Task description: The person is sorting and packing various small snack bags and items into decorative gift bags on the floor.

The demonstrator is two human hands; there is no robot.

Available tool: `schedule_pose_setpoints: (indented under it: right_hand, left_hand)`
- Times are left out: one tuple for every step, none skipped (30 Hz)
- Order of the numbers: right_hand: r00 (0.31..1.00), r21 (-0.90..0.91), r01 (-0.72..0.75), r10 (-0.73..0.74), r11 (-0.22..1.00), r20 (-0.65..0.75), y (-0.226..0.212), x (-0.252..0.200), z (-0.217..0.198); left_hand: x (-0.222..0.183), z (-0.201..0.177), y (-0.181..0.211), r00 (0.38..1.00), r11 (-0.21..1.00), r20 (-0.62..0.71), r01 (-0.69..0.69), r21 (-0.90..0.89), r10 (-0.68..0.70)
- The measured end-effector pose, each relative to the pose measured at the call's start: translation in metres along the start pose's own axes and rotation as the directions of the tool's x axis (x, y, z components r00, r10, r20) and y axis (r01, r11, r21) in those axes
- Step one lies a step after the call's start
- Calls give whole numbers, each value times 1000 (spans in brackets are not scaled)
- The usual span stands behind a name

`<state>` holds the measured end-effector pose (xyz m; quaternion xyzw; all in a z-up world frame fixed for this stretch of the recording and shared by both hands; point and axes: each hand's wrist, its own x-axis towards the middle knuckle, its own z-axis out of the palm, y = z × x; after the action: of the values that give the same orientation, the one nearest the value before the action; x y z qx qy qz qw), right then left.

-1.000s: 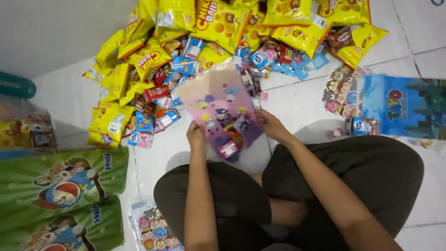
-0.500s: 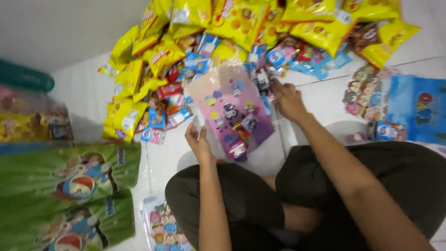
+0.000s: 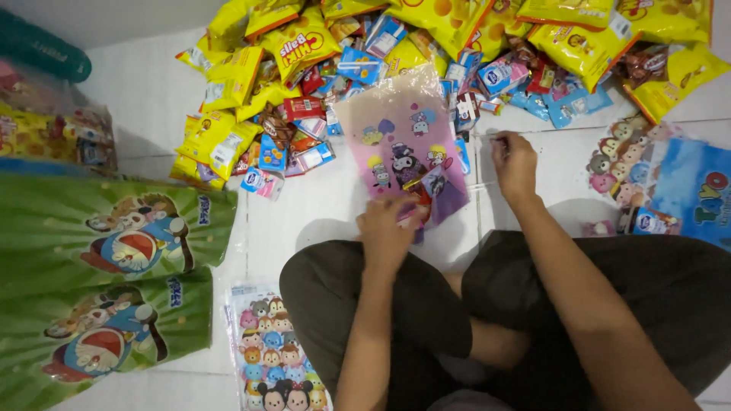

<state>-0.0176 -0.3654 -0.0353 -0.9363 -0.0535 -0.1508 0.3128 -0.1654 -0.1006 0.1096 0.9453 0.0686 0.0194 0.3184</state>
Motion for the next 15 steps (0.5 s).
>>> schedule_pose_setpoints:
  right_hand:
    - [1000,-6,10,-10,1000,-4,-12,1,-11]
    - [995,248,-95,88,964,40,-24,2,-21]
    - [980,481,-199,165,854,113,-35,2,-31]
    - [982,477,-187,152,859,111,-61,5,-46]
    - [975,458,-128,27,880,222,-87,2,-62]
    - [939,445,-66,-95,893,332,-113,0,-77]
    - [939,442,-64,-96,895,330,-138,-2,-87]
    - [887,395,67,-236,916,397,-163,-4,-98]
    - [808,358,208,-366,910,462,-190,-3,-107]
    - [809,357,215,-371,909,457,-182,-4,-92]
    - [709,233,404,-464,885,531,-174,-6,-76]
    - [593,120,583,-522,804,613,-167,-9,-61]
    - [593,120,586,-525,801,611,-138,-16,-31]
    - [561,-79,720,-511,690,651,-110,-22,0]
    - [539,-264,809,-483,525,690,-81,-28,31]
  left_hand:
    - [-4,11,-2,1000,1000,-8,-2,-9,2]
    - [-8,21,-4,998,997,13,-60,58,59]
    - [-13,33,-5,993,986,36,-114,124,110]
    - [-12,39,-7,994,987,24,-111,116,109]
    - [-15,46,-10,983,974,17,-182,137,181]
    - [-17,54,-13,968,955,11,-251,160,252]
    - [-20,41,-5,967,955,10,-252,156,254]
    - [-22,28,3,965,957,106,-254,139,240]
    - [-22,14,11,954,959,196,-255,126,228]
    - [-23,17,9,954,958,189,-258,127,232]
    - [-25,20,6,946,958,227,-263,118,232]
    - [-27,23,4,936,957,265,-268,109,231]
    - [-30,27,-1,937,957,261,-268,111,232]
    - [-32,30,-6,949,949,188,-280,142,251]
    - [-34,34,-12,955,941,116,-289,174,272]
